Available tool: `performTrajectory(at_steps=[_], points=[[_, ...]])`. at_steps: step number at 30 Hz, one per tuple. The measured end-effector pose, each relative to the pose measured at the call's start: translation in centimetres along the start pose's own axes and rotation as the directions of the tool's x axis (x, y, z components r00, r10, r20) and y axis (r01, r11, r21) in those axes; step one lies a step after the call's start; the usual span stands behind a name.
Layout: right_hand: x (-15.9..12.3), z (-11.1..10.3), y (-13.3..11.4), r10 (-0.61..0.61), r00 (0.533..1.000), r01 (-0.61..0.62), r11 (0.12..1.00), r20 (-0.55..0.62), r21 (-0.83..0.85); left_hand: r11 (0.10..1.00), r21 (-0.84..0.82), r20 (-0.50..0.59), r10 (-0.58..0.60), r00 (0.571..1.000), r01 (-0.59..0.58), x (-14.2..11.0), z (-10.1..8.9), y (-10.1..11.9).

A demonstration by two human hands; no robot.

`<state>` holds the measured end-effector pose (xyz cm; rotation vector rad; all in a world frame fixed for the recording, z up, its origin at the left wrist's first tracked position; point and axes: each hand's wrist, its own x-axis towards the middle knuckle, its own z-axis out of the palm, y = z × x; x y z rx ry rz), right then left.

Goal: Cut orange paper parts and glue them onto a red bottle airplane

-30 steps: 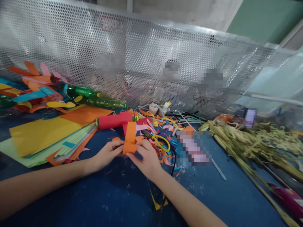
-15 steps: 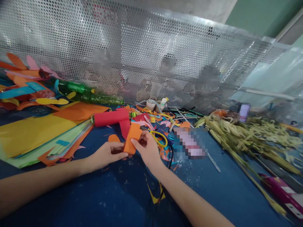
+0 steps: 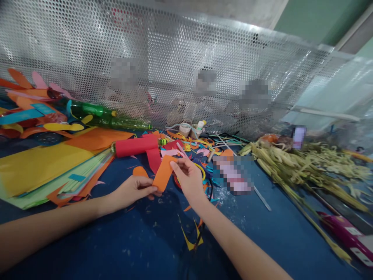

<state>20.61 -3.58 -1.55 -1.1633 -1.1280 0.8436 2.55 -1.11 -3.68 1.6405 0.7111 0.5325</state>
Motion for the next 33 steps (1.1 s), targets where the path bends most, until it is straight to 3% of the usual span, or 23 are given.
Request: performTrajectory(at_steps=[13, 23, 25, 27, 30, 33], points=[[-0.5, -0.3, 0.0, -0.106, 0.994, 0.107, 0.978, 0.015, -0.181, 0.997, -0.080, -0.005, -0.010, 1.000, 0.009, -0.2, 0.0, -0.2], [-0.6, -0.2, 0.4, -0.144, 0.990, 0.140, 0.972, -0.010, -0.191, 0.995, -0.097, -0.001, -0.033, 0.999, 0.032, 0.1, -0.1, -0.4], [-0.7, 0.1, 0.7, -0.109, 0.994, 0.112, 0.988, 0.030, -0.106, 0.991, -0.131, -0.028, -0.018, 0.999, 0.014, 0.1, -0.2, -0.4], [-1.0, 0.6, 0.9, -0.074, 0.987, 0.085, 0.994, 0.146, -0.070, 0.977, -0.211, -0.074, 0.003, 0.997, -0.018, 0.2, -0.4, -0.5], [-1.7, 1.3, 1.2, -0.020, 0.956, 0.086, 0.973, 0.292, -0.215, 0.929, -0.363, -0.160, 0.007, 0.987, -0.065, 0.3, -0.7, -0.7], [-2.3, 1.8, 1.4, -0.017, 0.956, 0.109, 0.947, 0.294, -0.302, 0.903, -0.426, -0.184, -0.017, 0.983, -0.065, 0.4, -0.7, -0.9]])
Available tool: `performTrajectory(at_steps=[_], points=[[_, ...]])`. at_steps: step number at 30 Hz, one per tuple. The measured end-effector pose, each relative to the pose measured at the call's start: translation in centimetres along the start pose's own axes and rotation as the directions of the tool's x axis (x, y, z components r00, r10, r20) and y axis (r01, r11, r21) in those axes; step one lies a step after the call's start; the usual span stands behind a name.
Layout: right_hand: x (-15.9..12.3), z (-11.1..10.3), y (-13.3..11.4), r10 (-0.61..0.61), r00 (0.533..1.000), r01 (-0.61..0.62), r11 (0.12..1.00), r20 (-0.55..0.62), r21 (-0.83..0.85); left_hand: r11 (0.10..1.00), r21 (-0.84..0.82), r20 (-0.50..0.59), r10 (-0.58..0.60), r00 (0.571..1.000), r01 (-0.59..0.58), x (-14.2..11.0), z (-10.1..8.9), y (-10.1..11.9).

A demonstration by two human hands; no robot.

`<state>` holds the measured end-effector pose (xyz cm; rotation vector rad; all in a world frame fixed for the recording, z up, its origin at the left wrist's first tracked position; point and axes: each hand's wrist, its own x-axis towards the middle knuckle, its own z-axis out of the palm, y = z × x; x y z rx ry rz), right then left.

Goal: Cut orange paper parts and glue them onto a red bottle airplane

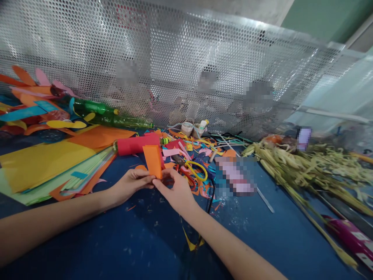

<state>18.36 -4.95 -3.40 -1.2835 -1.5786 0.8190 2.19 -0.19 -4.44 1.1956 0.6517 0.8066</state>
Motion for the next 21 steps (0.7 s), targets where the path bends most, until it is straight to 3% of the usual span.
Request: performTrajectory(at_steps=[10, 21], points=[[-0.1, 0.5, 1.6, -0.022, 0.995, 0.029, 0.997, -0.096, 0.067, 0.997, 0.079, 0.045, -0.010, 0.999, 0.007, -0.1, 0.0, 0.1], [-0.1, 0.5, 1.1, 0.056, 0.996, -0.047, 0.991, -0.065, 0.126, 0.997, 0.071, 0.002, 0.007, 1.000, -0.007, 0.1, 0.1, -0.2]])
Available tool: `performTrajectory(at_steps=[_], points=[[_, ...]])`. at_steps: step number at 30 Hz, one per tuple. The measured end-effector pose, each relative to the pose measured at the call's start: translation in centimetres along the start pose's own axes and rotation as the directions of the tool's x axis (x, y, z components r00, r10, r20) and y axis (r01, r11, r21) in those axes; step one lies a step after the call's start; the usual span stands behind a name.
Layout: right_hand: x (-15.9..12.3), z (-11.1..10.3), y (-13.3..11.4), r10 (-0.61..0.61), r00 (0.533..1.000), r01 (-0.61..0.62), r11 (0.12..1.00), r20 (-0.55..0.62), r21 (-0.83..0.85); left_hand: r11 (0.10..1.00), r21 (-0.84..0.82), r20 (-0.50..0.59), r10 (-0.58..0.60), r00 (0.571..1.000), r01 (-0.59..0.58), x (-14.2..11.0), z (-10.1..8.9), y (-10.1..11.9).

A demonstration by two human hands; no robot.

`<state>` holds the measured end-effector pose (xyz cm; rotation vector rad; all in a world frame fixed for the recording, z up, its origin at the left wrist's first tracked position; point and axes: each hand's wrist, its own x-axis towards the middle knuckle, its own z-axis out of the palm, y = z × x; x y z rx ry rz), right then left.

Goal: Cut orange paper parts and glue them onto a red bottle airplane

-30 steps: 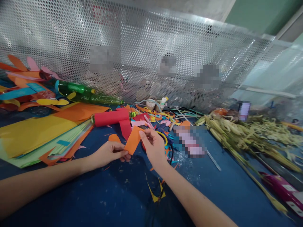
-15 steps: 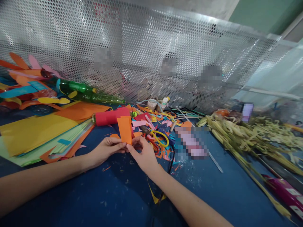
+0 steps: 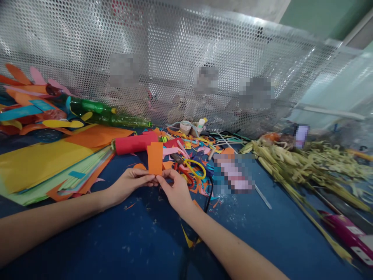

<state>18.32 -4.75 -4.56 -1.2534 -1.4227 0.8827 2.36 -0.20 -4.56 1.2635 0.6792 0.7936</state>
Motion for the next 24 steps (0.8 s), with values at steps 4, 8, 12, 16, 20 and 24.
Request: performTrajectory(at_steps=[4, 8, 12, 16, 20, 24], points=[[0.0, 0.0, 0.0, 0.040, 0.999, -0.042, 0.993, 0.023, 0.110, 0.998, 0.063, -0.022, 0.030, 0.999, -0.028, 0.1, 0.0, 0.0], [-0.1, 0.1, 0.1, 0.035, 0.999, -0.039, 0.991, 0.033, 0.127, 0.983, 0.172, -0.073, 0.074, 0.995, -0.060, 0.1, -0.1, 0.1], [-0.2, 0.2, 0.0, -0.002, 1.000, 0.001, 0.996, 0.017, 0.085, 0.954, 0.294, -0.110, 0.099, 0.989, -0.063, -0.2, 0.1, 0.6], [-0.1, 0.3, 0.0, -0.021, 1.000, 0.020, 0.998, 0.015, 0.067, 0.915, 0.398, -0.133, 0.129, 0.983, -0.067, -0.6, 0.3, 1.0], [-0.1, 0.3, 0.2, -0.013, 1.000, 0.010, 0.995, 0.023, 0.097, 0.905, 0.415, -0.118, 0.161, 0.980, -0.099, -0.7, 0.4, 1.1], [0.0, 0.3, 0.4, -0.006, 1.000, 0.003, 0.993, 0.017, 0.122, 0.914, 0.387, -0.080, 0.168, 0.982, -0.125, -0.5, 0.3, 0.8]])
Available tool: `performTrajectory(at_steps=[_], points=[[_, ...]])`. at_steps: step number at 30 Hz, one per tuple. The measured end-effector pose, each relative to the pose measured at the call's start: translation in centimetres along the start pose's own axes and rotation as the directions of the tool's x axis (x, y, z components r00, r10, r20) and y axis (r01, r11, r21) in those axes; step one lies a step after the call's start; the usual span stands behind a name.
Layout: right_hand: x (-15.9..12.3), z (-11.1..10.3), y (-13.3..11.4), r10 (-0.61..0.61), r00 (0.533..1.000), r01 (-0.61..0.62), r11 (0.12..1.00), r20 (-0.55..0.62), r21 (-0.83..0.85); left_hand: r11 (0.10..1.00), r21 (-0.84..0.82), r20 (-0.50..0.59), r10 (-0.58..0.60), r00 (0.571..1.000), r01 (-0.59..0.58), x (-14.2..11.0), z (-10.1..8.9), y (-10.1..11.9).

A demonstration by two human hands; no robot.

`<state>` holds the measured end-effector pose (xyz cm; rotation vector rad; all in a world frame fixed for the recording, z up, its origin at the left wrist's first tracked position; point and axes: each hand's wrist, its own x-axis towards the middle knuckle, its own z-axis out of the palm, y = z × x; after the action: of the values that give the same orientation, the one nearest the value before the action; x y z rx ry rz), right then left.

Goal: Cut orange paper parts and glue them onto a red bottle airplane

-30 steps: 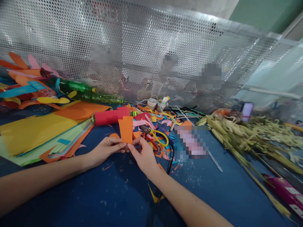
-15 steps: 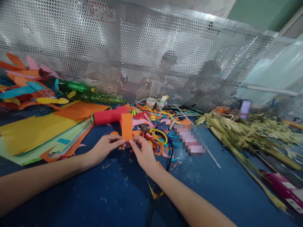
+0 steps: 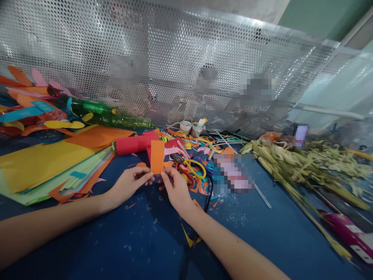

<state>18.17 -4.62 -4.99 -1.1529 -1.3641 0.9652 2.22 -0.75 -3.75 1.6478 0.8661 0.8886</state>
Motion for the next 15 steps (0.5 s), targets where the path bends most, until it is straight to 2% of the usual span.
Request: performTrajectory(at_steps=[10, 15], points=[[0.01, -0.04, 0.14, -0.009, 0.997, 0.009, 1.000, -0.073, -0.004, 0.999, 0.022, -0.013, 0.036, 0.999, -0.036, 0.16, -0.02, -0.49], [0.35, -0.34, 0.14, -0.005, 0.989, 0.011, 0.999, -0.148, 0.037, 1.000, -0.003, -0.052, 0.024, 0.998, -0.024, 0.32, -0.29, -0.27]])
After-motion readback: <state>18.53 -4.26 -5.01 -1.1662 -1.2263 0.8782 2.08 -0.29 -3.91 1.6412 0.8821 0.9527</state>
